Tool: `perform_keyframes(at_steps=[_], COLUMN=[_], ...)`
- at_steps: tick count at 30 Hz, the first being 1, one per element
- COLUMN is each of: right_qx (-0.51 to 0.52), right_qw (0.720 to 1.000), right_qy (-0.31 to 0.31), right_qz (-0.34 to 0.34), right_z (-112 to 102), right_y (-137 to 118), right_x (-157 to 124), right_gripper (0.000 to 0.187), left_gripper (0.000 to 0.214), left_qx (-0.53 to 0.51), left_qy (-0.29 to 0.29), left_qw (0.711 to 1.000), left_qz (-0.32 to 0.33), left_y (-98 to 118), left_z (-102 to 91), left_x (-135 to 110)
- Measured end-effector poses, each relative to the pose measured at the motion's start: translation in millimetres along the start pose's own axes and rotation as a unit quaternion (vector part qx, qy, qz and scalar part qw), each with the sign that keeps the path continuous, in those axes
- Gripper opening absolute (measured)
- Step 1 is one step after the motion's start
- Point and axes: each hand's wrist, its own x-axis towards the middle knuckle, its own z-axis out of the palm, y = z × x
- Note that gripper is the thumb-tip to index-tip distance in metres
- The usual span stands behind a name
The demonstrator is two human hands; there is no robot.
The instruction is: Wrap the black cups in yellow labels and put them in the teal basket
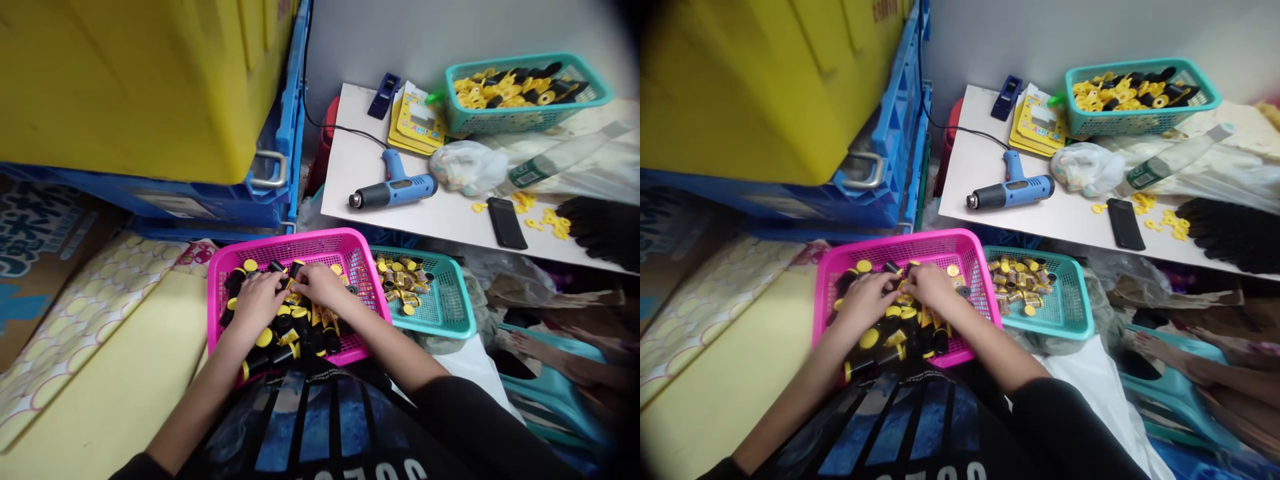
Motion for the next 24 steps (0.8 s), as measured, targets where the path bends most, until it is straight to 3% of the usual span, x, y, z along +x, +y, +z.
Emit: perform_keyframes(at_steps=[3, 5, 7, 9, 11, 16, 19, 21, 24], right_qx=[0.115, 0.248, 0.35, 0.389, 0.406, 0.474, 0.5, 0.536, 0.57], right_qw=[0.993, 0.968, 0.936, 0.921, 0.914, 0.88, 0.866, 0.843, 0.819], right_qy=[0.003, 0.005, 0.003, 0.005, 0.018, -0.021, 0.008, 0.035, 0.068], right_qz=[0.021, 0.036, 0.038, 0.027, 0.009, -0.017, 0.003, 0.007, -0.001], right_z=[0.3, -1.4, -3.5, -6.1, -8.8, -8.8, -4.9, -3.8, -8.4], right_y=[6.8, 9.7, 9.9, 8.0, 5.4, 1.1, -2.7, -7.2, -13.6], right_x=[-3.2, -10.9, -19.5, -26.4, -29.4, -20.3, -14.2, -12.8, -11.4], right_gripper=[0.017, 0.023, 0.029, 0.031, 0.027, 0.041, 0.037, 0.039, 0.042], left_gripper=[0.02, 0.019, 0.024, 0.035, 0.045, 0.061, 0.065, 0.065, 0.056], left_qx=[-0.049, -0.171, -0.341, -0.453, -0.469, -0.391, -0.376, -0.415, -0.53], left_qy=[0.041, 0.053, 0.039, 0.018, 0.002, -0.065, -0.025, 0.028, 0.049], left_qw=[0.998, 0.983, 0.936, 0.886, 0.878, 0.917, 0.925, 0.908, 0.844], left_qz=[-0.02, -0.046, -0.077, -0.094, -0.093, -0.046, -0.043, -0.047, -0.061], left_y=[-1.7, -1.6, -0.6, 0.8, 1.6, -1.5, -0.4, 4.8, 15.3], left_z=[0.1, 0.1, -1.8, -7.0, -14.9, -28.9, -24.7, -19.6, -15.9], left_x=[1.2, 2.5, 2.9, 1.5, -1.7, -9.1, -7.6, -4.1, 2.4])
